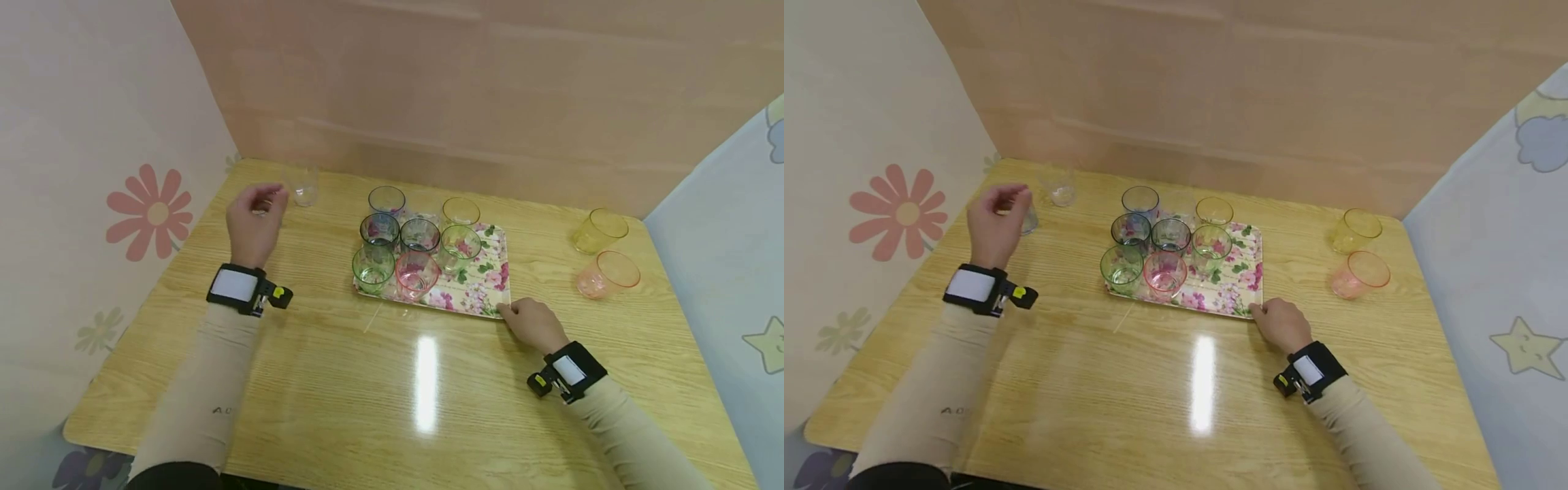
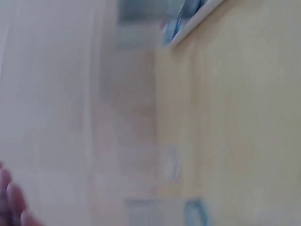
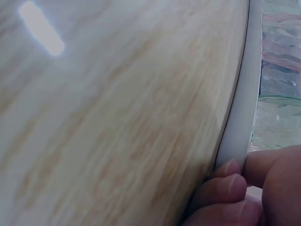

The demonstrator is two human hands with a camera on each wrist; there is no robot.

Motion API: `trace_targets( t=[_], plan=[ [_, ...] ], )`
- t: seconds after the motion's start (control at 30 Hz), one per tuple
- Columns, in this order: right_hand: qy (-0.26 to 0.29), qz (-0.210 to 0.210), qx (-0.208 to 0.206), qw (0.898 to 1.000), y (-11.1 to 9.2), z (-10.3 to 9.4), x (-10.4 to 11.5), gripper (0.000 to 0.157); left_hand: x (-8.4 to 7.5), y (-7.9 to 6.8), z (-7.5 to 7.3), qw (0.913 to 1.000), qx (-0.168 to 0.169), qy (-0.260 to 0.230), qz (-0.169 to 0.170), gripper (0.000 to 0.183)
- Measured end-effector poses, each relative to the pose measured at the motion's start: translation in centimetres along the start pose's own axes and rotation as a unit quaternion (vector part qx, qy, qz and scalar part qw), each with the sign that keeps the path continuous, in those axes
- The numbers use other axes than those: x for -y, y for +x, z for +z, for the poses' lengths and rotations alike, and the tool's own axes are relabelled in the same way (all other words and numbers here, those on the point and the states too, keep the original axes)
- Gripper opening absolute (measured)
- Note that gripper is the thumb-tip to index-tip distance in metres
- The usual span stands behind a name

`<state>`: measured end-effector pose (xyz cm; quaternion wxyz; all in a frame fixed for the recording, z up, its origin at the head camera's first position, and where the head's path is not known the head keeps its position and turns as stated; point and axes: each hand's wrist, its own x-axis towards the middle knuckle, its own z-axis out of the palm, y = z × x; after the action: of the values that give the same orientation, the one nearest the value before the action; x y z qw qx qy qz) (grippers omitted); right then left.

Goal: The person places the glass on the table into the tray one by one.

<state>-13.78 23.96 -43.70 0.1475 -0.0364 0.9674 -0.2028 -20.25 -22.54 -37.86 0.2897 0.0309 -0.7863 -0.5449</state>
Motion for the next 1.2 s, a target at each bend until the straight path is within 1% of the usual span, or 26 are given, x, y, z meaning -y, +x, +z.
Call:
trace_targets(
  t=[0.07,0.13,0.2,0.23,0.3,0.4,0.47,0.5,0.57,0.63,0.73,0.87,0.97,1.1,1.2],
  plan=[
    [0.0,0.0,-0.001,1.0,0.0,0.0,0.0,0.053,0.0,1.7,-0.7,0.9981,-0.059,-0.003,0.019,0.026],
    [0.0,0.0,-0.002,1.0,0.0,0.0,0.0,0.053,0.6,3.2,-1.3,0.9944,-0.102,0.0,0.027,0.031],
    [0.0,-0.001,-0.005,1.0,0.0,0.0,0.1,0.053,1.5,4.3,-1.9,0.9918,-0.126,0.012,0.021,0.04],
    [0.001,-0.002,-0.005,1.0,0.0,0.0,0.1,0.053,2.1,4.6,-2.1,0.9916,-0.127,0.022,0.012,0.047],
    [0.002,-0.002,-0.006,1.0,0.0,0.1,0.1,0.053,3.2,4.9,-2.5,0.9922,-0.117,0.034,-0.027,0.063],
    [0.005,0.0,-0.003,1.0,0.1,0.2,0.1,0.053,4.4,4.6,-2.8,0.9911,-0.077,0.025,-0.105,0.087],
    [0.008,0.003,-0.001,1.0,0.1,0.3,0.0,0.053,5.0,4.3,-2.9,0.9862,-0.052,0.003,-0.157,0.099],
    [0.009,0.004,-0.001,1.0,0.1,0.3,0.0,0.053,5.2,4.2,-3.0,0.9833,-0.042,-0.007,-0.177,0.104],
    [0.011,0.006,0.0,1.0,0.2,0.4,0.0,0.053,5.5,4.0,-3.0,0.9773,-0.026,-0.022,-0.209,0.11],
    [0.012,0.007,0.0,1.0,0.2,0.4,0.0,0.054,5.9,3.7,-3.0,0.9724,-0.012,-0.031,-0.231,0.113],
    [0.014,0.008,0.001,1.0,0.2,0.4,0.0,0.054,6.5,3.3,-2.9,0.9683,0.005,-0.018,-0.249,0.114],
    [0.013,0.008,0.003,1.0,0.1,0.3,0.0,0.054,7.4,3.0,-2.6,0.9681,0.019,-0.001,-0.25,0.117],
    [0.013,0.01,0.004,1.0,0.1,0.2,0.0,0.053,7.8,2.8,-2.2,0.9666,0.026,-0.003,-0.255,0.118],
    [0.013,0.014,0.004,1.0,0.1,0.1,0.1,0.053,8.2,2.3,-1.6,0.9604,0.043,-0.002,-0.275,0.123],
    [0.012,0.013,0.002,1.0,0.1,0.1,0.1,0.053,8.2,1.9,-1.4,0.9591,0.056,-0.004,-0.277,0.126]
  ],
)
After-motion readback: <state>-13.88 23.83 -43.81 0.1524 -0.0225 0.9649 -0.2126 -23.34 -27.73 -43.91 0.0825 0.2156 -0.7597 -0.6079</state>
